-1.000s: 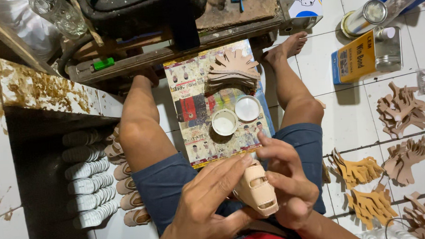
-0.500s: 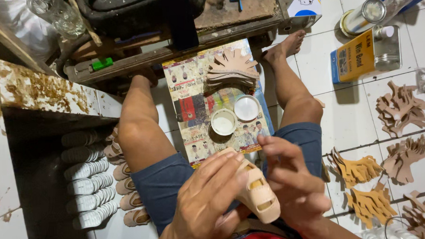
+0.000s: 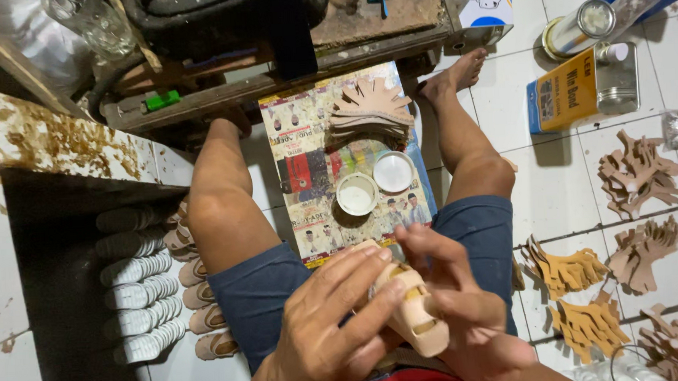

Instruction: The person sits on the workshop floor and assembles a leather sandal, pressing and shaping the leather upper onto a wooden last and sole. They apply glue from a small bowl with their fingers, press the straps and edges to bond them, then set the finished sandal on the shelf with others.

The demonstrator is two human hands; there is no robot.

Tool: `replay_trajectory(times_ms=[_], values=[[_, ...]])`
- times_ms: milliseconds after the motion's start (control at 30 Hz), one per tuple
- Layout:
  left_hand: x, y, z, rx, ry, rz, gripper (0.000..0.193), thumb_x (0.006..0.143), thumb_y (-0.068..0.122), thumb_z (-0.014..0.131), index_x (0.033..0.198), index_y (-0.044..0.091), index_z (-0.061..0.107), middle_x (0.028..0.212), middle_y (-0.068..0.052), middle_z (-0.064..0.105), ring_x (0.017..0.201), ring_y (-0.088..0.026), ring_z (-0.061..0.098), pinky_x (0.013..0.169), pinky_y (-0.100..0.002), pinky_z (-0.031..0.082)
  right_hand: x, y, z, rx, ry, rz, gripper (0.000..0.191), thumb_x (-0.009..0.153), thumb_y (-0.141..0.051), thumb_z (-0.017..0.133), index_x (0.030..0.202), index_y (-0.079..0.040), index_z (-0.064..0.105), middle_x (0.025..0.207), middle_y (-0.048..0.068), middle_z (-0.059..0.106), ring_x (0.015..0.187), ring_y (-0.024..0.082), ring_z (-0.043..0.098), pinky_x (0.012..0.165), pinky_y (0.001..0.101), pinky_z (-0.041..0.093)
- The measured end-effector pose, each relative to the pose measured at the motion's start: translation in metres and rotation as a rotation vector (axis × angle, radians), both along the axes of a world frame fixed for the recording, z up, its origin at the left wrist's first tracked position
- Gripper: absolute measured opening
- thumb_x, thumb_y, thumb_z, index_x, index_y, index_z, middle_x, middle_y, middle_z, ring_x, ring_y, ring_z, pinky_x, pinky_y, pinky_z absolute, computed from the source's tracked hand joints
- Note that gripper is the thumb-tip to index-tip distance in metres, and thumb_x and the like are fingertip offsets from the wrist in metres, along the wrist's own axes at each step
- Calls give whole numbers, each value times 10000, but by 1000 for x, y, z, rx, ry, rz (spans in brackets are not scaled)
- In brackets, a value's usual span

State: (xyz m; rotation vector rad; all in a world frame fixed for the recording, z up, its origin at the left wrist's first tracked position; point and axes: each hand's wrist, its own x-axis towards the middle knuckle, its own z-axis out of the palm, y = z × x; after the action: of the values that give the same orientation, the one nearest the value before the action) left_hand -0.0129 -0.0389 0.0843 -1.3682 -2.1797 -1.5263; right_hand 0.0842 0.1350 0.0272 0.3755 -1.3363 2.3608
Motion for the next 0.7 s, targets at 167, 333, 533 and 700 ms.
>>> replay_trajectory(times_ms=[167,333,533,700], values=[[2,-2,-2,39,-46,27,682,728,92,913,1327,28,593,1306,-224,660,1230,-391,704,1070,-496,613,-2,2,2,80,-72,-86,621,1072,-594,398,1258,-103,730,1480,325,441,1534,450,326,1365,646,170],[0,-4,1,13,-38,13,653,736,92,887,1320,36,599,1314,-222,660,1241,-397,694,1069,-495,607,-8,10,-12,374,104,-335,620,1091,-604,377,1167,-122,759,1352,259,621,1373,373,523,1252,617,347],[0,-6,3,-35,-28,5,629,699,62,810,1298,25,618,1291,-229,664,1229,-410,688,1072,-525,591,-5,18,-22,596,157,-606,694,1069,-641,290,1047,-154,784,1174,152,667,1183,308,607,1147,636,498],[2,-4,1,-39,-4,26,618,693,34,786,1291,29,630,1295,-221,675,1253,-398,687,1100,-535,586,3,14,-24,486,110,-527,705,1057,-644,257,1124,-128,732,1181,223,663,1236,376,592,1170,671,484]])
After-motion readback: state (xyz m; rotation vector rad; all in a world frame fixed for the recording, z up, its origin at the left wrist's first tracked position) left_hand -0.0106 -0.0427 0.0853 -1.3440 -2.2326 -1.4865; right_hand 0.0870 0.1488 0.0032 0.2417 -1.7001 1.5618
